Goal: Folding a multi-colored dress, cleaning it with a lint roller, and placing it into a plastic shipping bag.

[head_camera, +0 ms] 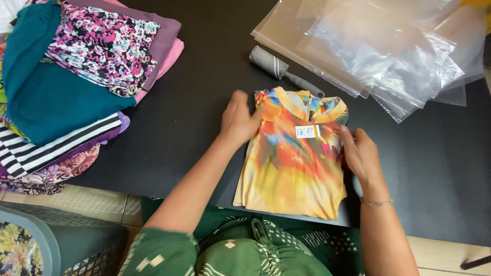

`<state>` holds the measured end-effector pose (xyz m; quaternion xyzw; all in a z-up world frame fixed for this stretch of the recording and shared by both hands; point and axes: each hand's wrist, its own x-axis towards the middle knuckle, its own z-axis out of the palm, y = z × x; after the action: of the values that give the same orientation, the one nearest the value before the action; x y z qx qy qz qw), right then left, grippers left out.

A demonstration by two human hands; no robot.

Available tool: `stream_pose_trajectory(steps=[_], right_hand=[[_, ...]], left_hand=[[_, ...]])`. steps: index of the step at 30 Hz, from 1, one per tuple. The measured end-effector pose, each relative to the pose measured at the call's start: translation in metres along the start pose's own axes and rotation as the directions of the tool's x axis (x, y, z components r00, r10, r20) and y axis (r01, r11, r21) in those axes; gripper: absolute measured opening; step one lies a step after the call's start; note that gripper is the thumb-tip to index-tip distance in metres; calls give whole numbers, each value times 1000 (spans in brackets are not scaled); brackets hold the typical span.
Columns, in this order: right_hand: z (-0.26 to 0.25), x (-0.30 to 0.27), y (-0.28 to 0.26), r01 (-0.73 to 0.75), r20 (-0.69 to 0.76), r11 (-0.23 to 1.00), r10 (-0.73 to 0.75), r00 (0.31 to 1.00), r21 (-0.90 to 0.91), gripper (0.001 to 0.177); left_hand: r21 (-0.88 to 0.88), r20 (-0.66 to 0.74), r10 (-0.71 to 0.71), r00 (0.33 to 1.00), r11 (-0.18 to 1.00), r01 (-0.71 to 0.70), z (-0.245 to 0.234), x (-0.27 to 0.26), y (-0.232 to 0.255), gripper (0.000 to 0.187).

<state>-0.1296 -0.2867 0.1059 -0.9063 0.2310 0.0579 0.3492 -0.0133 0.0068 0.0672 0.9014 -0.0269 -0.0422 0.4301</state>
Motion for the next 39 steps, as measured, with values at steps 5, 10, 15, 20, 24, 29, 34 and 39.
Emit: stream_pose_trajectory(steps=[5,10,15,20,24,29,34,39], right_hand=[[-17,-49,4,-50,75,998,52,996,-24,59],[-3,-81,55,-89,188,983,58,980,161,43],[0,-124,60,-40,-30,987,45,999,157,21],[27,-118,91,-24,1,968,24,1000,251,23],[47,-111,118,196,-101,869,-169,981,454,12],[51,-107,141,264,-192,572,-185,964,776,11],[47,-115,122,162,-176,716,-55,983,679,16],[39,-112,92,95,-109,982,-78,991,163,38]], left_hand=[[95,147,26,989,995,-41,-37,-107,-3,42],[51,385,-39,922,998,21,-41,-153,-8,36],[157,408,27,913,983,-99,-25,-154,-19,35],[-10,378,30,925,1000,-28,-27,-152,-18,18],[-294,346,33,938,953,75,-28,-152,-37,20],[-458,383,55,922,878,138,-18,-151,-66,23],[-388,486,58,872,908,156,-21,-145,-61,49],[-239,562,23,827,961,136,-39,-137,-40,72]])
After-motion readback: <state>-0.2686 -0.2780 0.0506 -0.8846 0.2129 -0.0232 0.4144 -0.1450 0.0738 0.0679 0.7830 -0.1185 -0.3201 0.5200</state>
